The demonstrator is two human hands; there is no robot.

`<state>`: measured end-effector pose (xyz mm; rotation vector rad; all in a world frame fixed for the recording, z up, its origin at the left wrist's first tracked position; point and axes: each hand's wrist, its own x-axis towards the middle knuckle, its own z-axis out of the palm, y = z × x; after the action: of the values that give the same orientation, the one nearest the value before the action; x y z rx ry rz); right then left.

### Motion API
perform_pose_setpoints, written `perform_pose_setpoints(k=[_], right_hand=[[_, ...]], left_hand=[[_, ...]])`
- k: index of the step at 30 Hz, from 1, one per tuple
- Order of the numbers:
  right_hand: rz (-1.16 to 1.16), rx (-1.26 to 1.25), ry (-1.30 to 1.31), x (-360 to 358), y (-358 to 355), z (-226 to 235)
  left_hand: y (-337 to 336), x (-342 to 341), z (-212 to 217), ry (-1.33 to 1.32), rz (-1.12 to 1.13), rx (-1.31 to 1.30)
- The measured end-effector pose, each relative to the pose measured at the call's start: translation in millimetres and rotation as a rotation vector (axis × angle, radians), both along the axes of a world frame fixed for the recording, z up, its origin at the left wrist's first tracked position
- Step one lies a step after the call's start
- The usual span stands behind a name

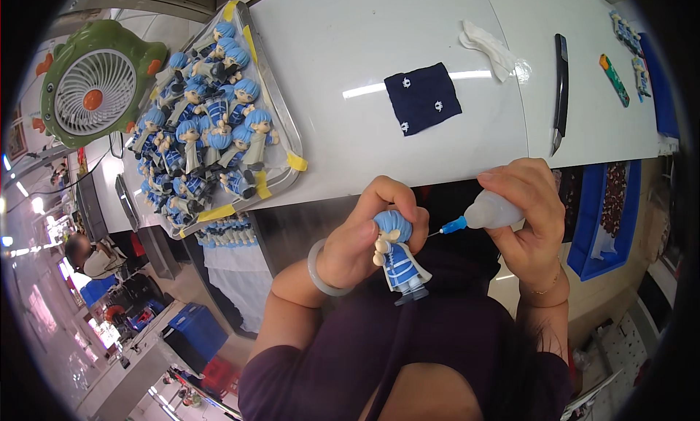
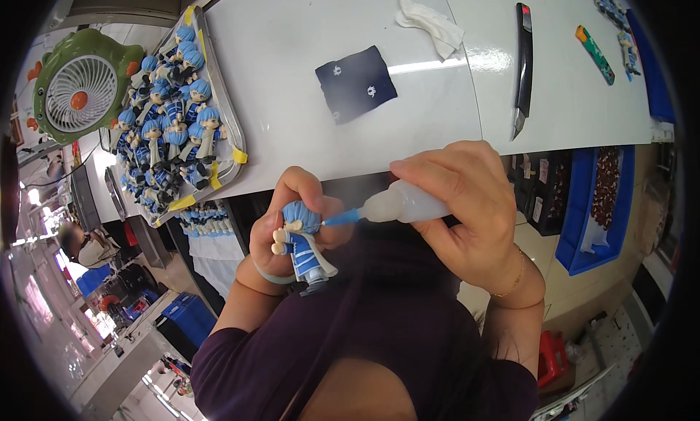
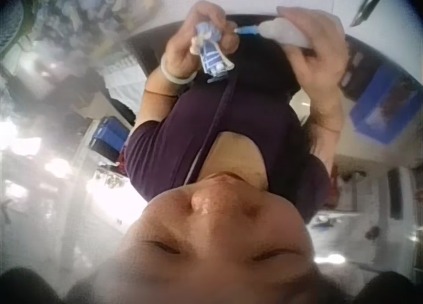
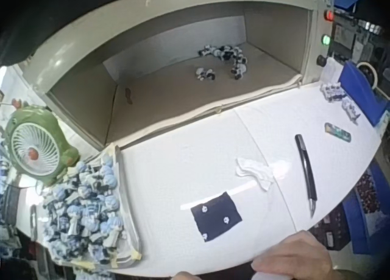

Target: Apply adhesive and assemble parts of small blue-haired figurines.

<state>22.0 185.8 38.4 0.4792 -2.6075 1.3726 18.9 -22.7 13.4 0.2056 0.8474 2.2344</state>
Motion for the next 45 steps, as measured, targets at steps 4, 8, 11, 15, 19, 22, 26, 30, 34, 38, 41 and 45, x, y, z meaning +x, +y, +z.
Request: perform_pose_setpoints(k=[4,8,11,15,19,22,26,30,34,38,41,45], right_hand=[[-0.013,0.009,0.026,2,-1,2],[-0.044,0.104,0.107,6,1,2],[-0.075,0.223,0.204,9,3,6],[-0.081,0.318,0.266,15,4,11],[-0.105,0.341,0.315,14,3,12],[-0.111,0.362,0.269,12,10,13],[-0.160,0.269,0.255,8,9,2],[-0.167,0.184,0.204,8,5,-1],[-0.131,0.216,0.211,9,5,0],[-0.094,0.234,0.220,9,3,1],[-0.072,0.251,0.227,9,3,2],[-0.075,0.339,0.259,9,2,4]], left_hand=[[1,2,0,-0.013,0.035,0.028],[2,3,1,-0.011,0.055,-0.015],[3,4,4,0.002,0.046,-0.048],[2,5,2,0.025,0.033,-0.055],[2,7,1,0.070,0.082,-0.073],[5,6,4,0.106,0.097,-0.089],[5,3,2,0.001,0.050,0.030],[-1,-3,-6,-0.089,-0.012,0.129],[4,-4,-4,-0.200,0.013,0.171],[3,-4,-4,-0.274,0.054,0.123],[5,-4,-4,-0.295,0.103,0.082],[6,-1,-4,-0.345,0.131,0.059]])
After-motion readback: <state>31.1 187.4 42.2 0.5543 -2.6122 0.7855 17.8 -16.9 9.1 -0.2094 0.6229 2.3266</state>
